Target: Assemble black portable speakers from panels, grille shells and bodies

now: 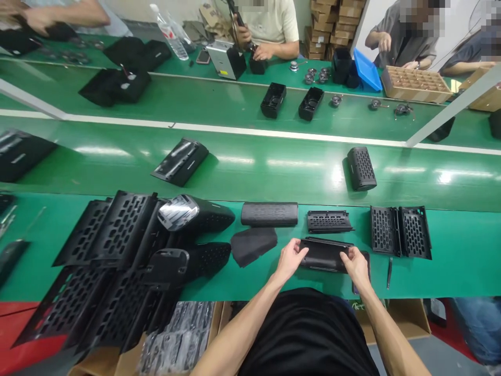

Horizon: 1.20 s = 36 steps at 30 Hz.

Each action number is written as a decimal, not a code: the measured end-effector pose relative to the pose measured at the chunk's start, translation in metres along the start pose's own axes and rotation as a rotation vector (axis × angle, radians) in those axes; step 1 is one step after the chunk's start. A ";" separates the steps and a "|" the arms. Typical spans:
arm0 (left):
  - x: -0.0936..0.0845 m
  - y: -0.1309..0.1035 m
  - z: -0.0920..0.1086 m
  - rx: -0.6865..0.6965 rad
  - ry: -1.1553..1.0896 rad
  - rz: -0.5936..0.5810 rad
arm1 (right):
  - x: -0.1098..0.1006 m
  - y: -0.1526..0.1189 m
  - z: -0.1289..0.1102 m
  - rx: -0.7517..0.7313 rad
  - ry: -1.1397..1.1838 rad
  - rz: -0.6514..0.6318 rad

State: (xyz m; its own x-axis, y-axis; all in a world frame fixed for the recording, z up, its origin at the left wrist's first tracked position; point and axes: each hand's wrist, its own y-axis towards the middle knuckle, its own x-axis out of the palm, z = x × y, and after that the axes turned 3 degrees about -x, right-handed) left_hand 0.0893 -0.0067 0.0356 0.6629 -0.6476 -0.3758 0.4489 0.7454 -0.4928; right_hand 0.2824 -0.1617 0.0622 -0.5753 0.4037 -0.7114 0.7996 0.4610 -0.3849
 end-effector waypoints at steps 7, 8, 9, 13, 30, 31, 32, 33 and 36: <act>-0.026 -0.013 0.018 0.015 -0.160 -0.012 | -0.013 -0.014 -0.024 -0.007 0.342 -0.080; -0.031 -0.015 0.020 0.016 -0.177 -0.013 | -0.014 -0.015 -0.029 0.005 0.416 -0.098; -0.036 -0.017 0.023 0.012 -0.198 -0.022 | -0.015 -0.017 -0.034 0.018 0.473 -0.117; -0.051 -0.025 0.029 -0.039 -0.379 -0.116 | -0.019 -0.021 -0.051 0.057 0.568 -0.172; -0.077 -0.050 0.016 -0.107 -0.783 -0.080 | -0.005 -0.025 -0.079 -0.033 0.624 -0.326; -0.079 -0.052 0.015 -0.107 -0.797 -0.070 | -0.005 -0.026 -0.081 -0.039 0.620 -0.327; -0.080 -0.054 0.014 -0.103 -0.812 -0.067 | -0.005 -0.027 -0.084 -0.048 0.614 -0.328; -0.082 -0.056 0.013 -0.096 -0.827 -0.069 | -0.006 -0.028 -0.086 -0.060 0.608 -0.328; -0.090 -0.063 0.011 -0.065 -0.859 -0.089 | -0.007 -0.031 -0.091 -0.103 0.595 -0.357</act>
State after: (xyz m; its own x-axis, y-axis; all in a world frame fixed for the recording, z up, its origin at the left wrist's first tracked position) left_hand 0.0080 0.0062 0.1085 0.8618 -0.3397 0.3767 0.5028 0.6703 -0.5458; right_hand 0.2460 -0.1072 0.1329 -0.8198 0.5642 -0.0976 0.5407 0.7067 -0.4563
